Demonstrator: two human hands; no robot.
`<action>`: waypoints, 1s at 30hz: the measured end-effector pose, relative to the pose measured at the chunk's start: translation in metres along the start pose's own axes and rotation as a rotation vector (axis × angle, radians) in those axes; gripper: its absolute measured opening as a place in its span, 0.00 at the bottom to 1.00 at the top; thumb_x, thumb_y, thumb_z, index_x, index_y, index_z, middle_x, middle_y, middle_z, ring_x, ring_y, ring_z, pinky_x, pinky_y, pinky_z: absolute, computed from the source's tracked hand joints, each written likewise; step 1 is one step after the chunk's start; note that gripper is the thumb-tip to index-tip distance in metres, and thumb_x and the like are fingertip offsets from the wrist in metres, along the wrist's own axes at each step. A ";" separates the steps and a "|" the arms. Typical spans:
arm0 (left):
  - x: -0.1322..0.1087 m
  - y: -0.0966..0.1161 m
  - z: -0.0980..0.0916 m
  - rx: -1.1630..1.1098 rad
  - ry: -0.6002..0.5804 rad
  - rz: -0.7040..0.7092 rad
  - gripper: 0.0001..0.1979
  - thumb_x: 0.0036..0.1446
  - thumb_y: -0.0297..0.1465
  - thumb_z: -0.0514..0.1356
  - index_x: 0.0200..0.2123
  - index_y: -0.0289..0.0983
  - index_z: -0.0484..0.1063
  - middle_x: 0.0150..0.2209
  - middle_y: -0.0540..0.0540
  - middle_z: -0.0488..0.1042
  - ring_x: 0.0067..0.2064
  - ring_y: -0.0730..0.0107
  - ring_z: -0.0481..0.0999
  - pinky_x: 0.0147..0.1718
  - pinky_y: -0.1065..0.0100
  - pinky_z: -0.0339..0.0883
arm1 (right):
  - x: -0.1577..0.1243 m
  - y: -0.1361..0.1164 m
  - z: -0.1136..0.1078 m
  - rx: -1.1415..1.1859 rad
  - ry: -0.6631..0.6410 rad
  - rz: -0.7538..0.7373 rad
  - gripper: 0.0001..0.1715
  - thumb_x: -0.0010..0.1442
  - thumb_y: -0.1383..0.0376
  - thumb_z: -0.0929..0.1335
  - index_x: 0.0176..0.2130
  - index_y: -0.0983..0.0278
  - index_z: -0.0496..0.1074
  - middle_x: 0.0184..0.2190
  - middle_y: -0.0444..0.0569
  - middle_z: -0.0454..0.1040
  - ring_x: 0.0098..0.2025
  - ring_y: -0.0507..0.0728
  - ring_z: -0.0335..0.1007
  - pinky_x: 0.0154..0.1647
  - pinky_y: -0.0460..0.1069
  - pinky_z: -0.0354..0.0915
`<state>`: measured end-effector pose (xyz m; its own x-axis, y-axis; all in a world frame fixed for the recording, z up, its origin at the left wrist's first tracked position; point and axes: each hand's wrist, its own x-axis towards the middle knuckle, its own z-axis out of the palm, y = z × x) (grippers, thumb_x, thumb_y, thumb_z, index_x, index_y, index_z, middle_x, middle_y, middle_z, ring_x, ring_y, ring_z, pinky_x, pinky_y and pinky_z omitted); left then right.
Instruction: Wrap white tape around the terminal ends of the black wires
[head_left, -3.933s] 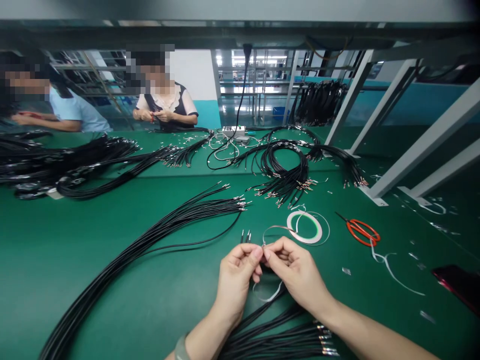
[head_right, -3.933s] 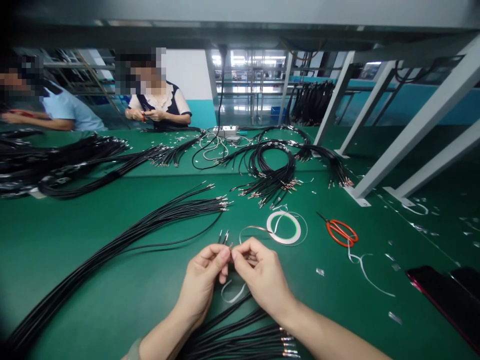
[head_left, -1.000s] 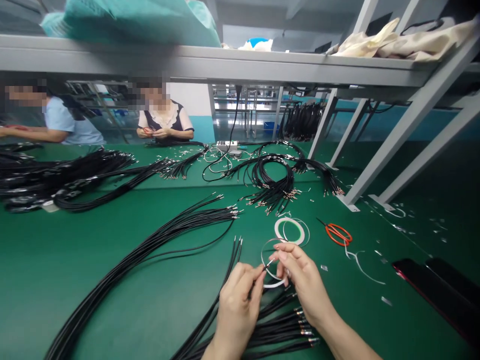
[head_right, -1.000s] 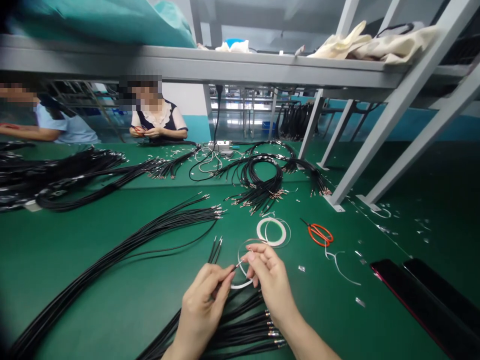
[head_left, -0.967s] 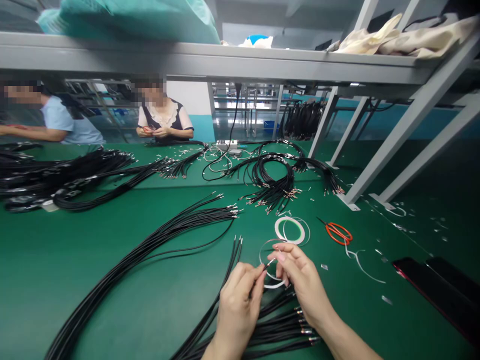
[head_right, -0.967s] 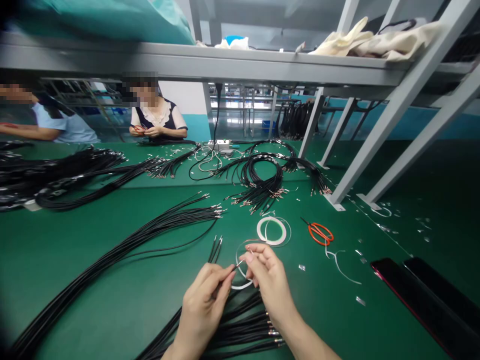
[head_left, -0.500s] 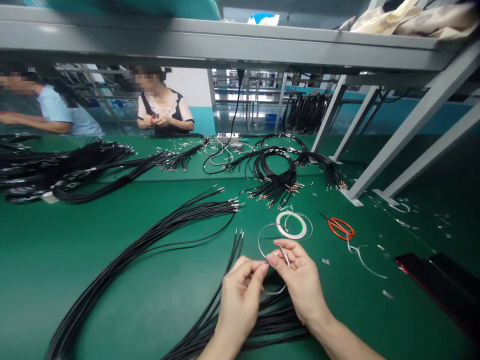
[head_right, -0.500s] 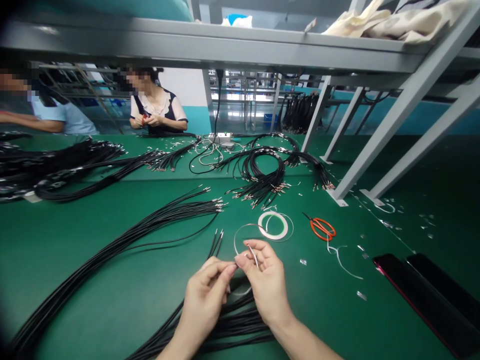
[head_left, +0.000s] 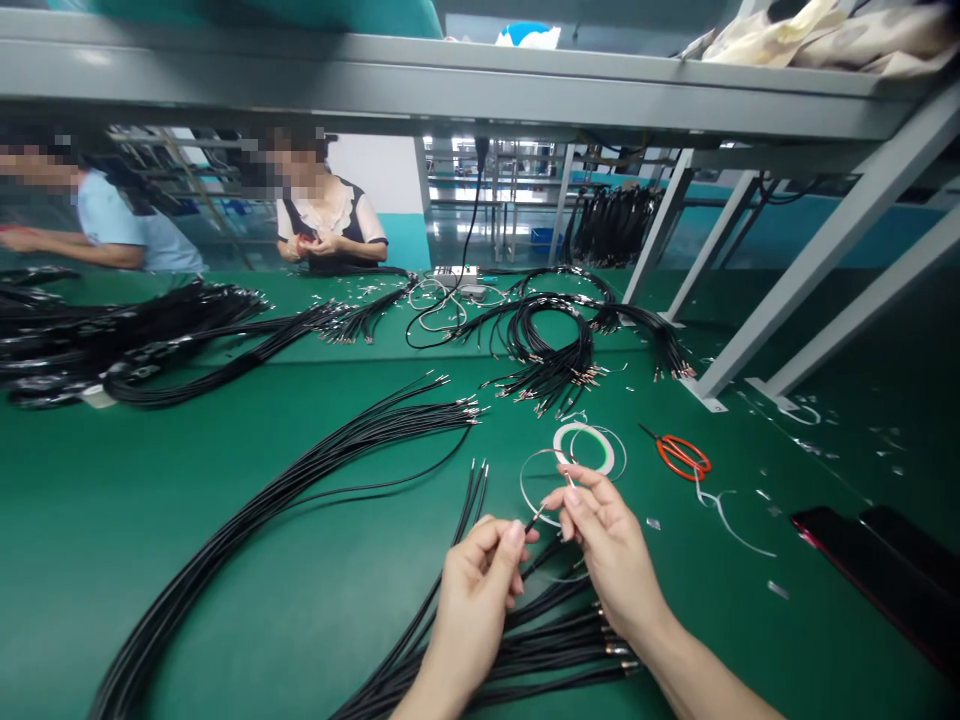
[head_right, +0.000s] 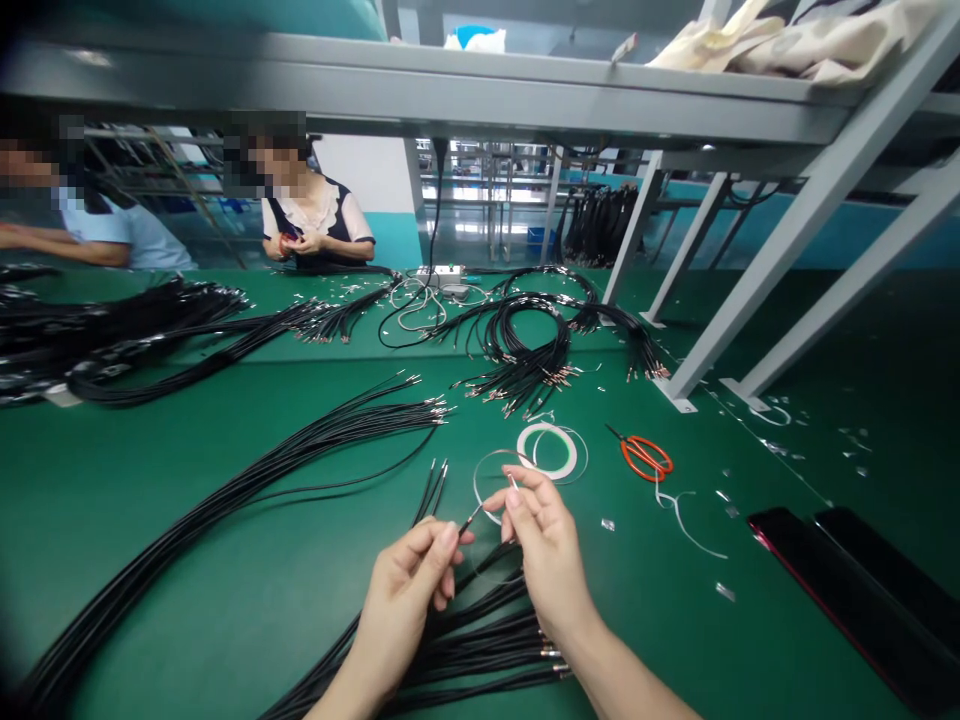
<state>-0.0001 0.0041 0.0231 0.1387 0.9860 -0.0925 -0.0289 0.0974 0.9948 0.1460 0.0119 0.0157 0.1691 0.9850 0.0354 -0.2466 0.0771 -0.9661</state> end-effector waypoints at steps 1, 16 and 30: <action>0.000 -0.001 -0.001 0.026 -0.012 0.020 0.17 0.57 0.42 0.57 0.27 0.34 0.74 0.25 0.50 0.67 0.21 0.81 0.63 0.18 0.79 0.57 | 0.003 0.000 -0.003 -0.022 0.000 -0.017 0.14 0.64 0.60 0.64 0.49 0.61 0.65 0.31 0.46 0.74 0.25 0.51 0.57 0.32 0.48 0.57; 0.000 -0.009 0.000 0.040 0.043 0.187 0.06 0.57 0.33 0.59 0.33 0.37 0.75 0.30 0.50 0.68 0.27 0.74 0.73 0.27 0.73 0.69 | -0.019 -0.007 0.012 0.030 0.007 0.043 0.23 0.59 0.62 0.68 0.53 0.60 0.61 0.40 0.50 0.75 0.36 0.55 0.69 0.39 0.50 0.64; 0.001 -0.014 0.004 0.060 0.109 0.222 0.05 0.55 0.31 0.61 0.33 0.37 0.76 0.31 0.49 0.68 0.28 0.73 0.73 0.29 0.72 0.71 | -0.023 -0.006 0.017 0.109 0.054 0.076 0.22 0.53 0.63 0.73 0.47 0.60 0.66 0.35 0.48 0.75 0.37 0.54 0.71 0.38 0.48 0.69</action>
<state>0.0045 0.0032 0.0088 0.0281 0.9914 0.1276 0.0124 -0.1280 0.9917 0.1278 -0.0085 0.0245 0.1967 0.9790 -0.0534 -0.3620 0.0219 -0.9319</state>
